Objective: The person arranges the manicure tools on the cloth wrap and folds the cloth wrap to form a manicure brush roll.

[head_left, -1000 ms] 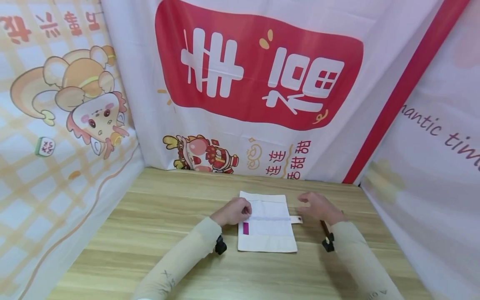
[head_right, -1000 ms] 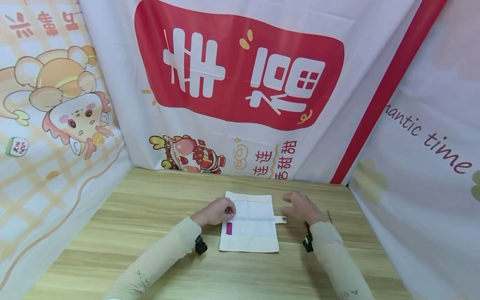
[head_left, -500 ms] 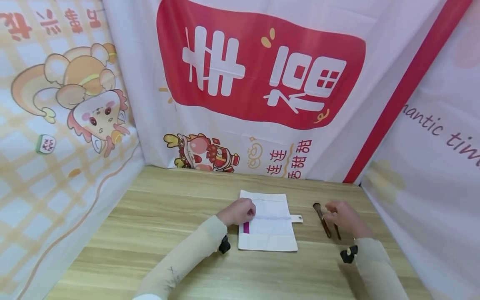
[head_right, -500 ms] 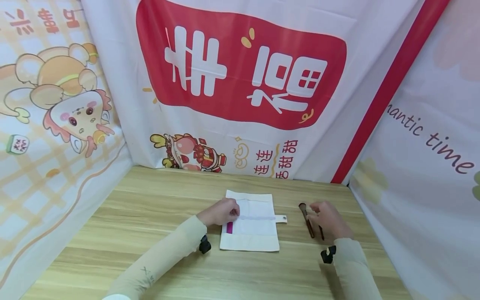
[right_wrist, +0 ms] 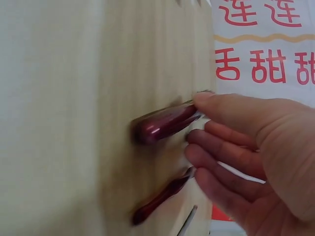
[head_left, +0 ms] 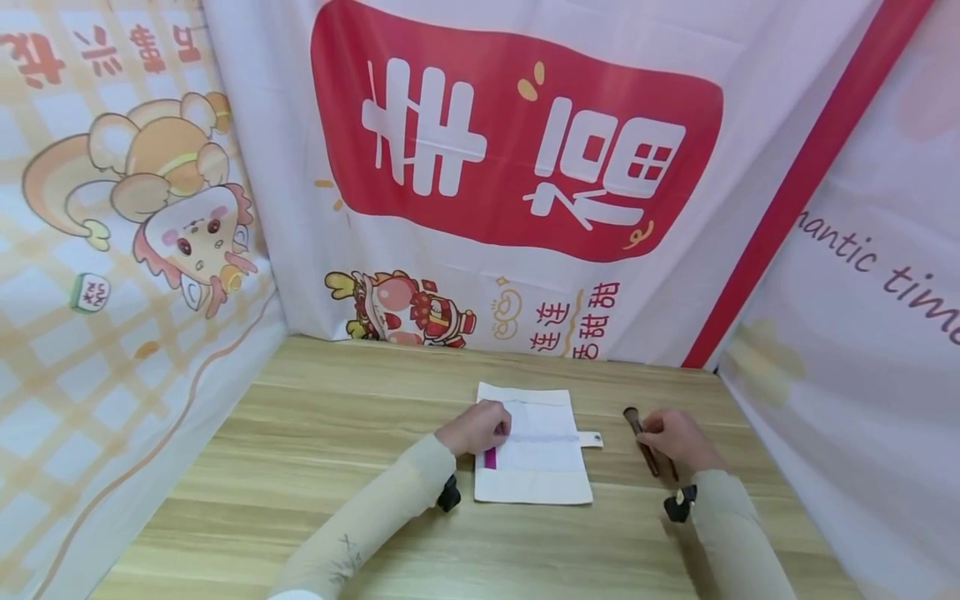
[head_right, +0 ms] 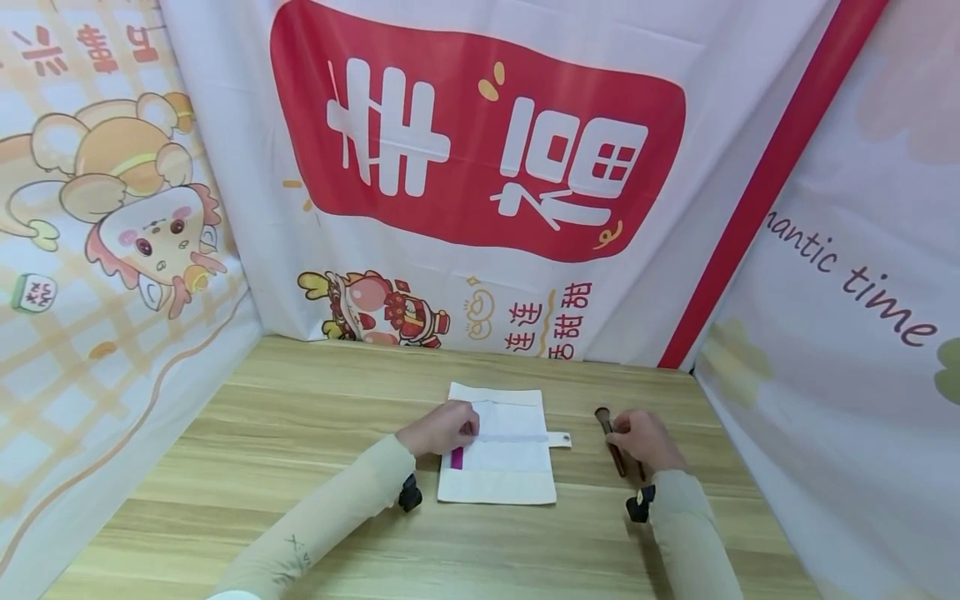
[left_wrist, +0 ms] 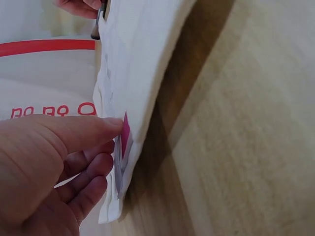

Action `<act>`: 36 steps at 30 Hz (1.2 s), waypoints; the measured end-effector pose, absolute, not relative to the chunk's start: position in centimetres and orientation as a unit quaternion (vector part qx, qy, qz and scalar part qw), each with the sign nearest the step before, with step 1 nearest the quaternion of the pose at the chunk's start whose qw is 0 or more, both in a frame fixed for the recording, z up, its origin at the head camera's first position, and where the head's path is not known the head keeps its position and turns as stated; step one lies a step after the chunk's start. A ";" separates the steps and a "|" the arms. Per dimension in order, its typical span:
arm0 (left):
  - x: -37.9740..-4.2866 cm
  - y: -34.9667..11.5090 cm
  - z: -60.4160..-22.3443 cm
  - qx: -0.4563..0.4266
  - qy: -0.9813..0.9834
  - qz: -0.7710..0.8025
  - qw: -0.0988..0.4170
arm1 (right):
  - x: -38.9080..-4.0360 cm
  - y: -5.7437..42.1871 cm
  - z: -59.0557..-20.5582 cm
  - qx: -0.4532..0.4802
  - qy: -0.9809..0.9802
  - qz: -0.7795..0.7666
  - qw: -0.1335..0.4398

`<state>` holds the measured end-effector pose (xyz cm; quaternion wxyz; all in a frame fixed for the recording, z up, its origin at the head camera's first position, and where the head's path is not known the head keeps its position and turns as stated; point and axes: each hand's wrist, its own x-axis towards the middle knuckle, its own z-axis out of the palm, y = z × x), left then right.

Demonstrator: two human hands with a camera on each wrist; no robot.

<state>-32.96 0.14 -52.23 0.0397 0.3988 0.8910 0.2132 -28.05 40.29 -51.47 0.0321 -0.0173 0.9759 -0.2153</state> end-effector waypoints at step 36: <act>-33.5 -0.6 -51.7 0.370 0.876 0.292 0.097 | -34.8 28.0 -46.9 -0.003 0.940 -0.335 0.066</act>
